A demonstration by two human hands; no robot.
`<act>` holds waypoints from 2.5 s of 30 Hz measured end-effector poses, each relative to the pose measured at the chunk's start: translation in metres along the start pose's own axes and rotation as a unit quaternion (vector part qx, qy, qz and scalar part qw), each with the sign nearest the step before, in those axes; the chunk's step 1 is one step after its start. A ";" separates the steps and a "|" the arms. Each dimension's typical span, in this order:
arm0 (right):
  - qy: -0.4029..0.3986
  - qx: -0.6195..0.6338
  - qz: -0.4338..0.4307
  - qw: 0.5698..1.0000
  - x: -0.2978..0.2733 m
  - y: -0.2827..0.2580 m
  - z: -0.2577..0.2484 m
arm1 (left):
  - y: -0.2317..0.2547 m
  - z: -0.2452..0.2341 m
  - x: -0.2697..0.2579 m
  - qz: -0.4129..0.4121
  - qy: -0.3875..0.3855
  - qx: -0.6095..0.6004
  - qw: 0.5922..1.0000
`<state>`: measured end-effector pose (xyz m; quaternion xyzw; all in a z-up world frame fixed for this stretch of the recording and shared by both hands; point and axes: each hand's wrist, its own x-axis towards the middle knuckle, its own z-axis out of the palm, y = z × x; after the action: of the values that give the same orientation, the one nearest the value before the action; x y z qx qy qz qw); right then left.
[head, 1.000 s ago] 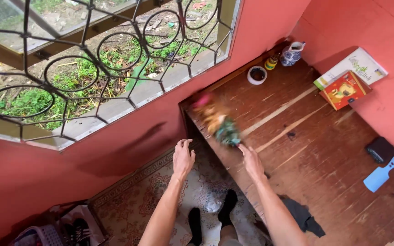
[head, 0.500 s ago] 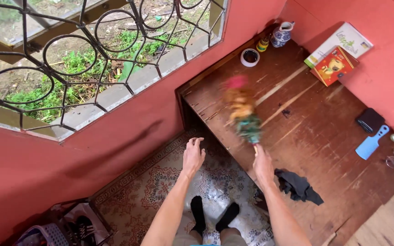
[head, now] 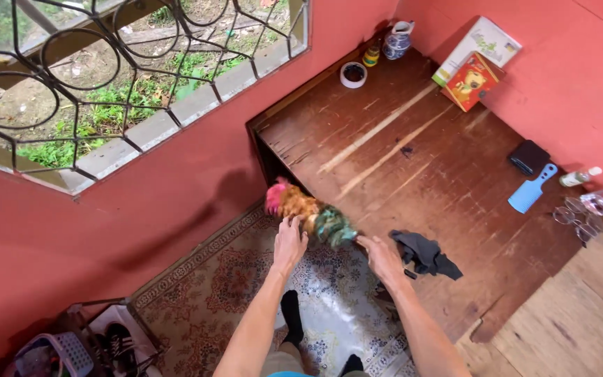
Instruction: Organizing various objects on a wooden table and in a drawer.
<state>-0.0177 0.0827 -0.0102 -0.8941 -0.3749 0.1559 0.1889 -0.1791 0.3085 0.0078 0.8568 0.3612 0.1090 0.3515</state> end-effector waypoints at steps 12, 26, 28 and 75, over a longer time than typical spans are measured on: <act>-0.045 0.017 -0.023 0.999 -0.029 -0.032 0.007 | 0.008 0.048 -0.075 -0.022 0.030 -0.037 0.999; -0.042 0.056 0.040 0.997 0.127 -0.173 0.034 | -0.099 -0.041 0.069 -0.043 0.125 -0.032 0.991; -0.046 0.049 0.038 0.997 0.148 -0.184 0.038 | -0.104 -0.054 0.096 -0.044 0.127 -0.035 0.990; 0.101 0.129 0.144 0.976 -0.055 0.100 -0.049 | 0.074 0.107 0.008 0.177 -0.068 0.030 0.981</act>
<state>0.0271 -0.0334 -0.0051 -0.9180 -0.1982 0.1377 0.3147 -0.0864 0.2220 -0.0206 0.9229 0.1823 0.0999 0.3242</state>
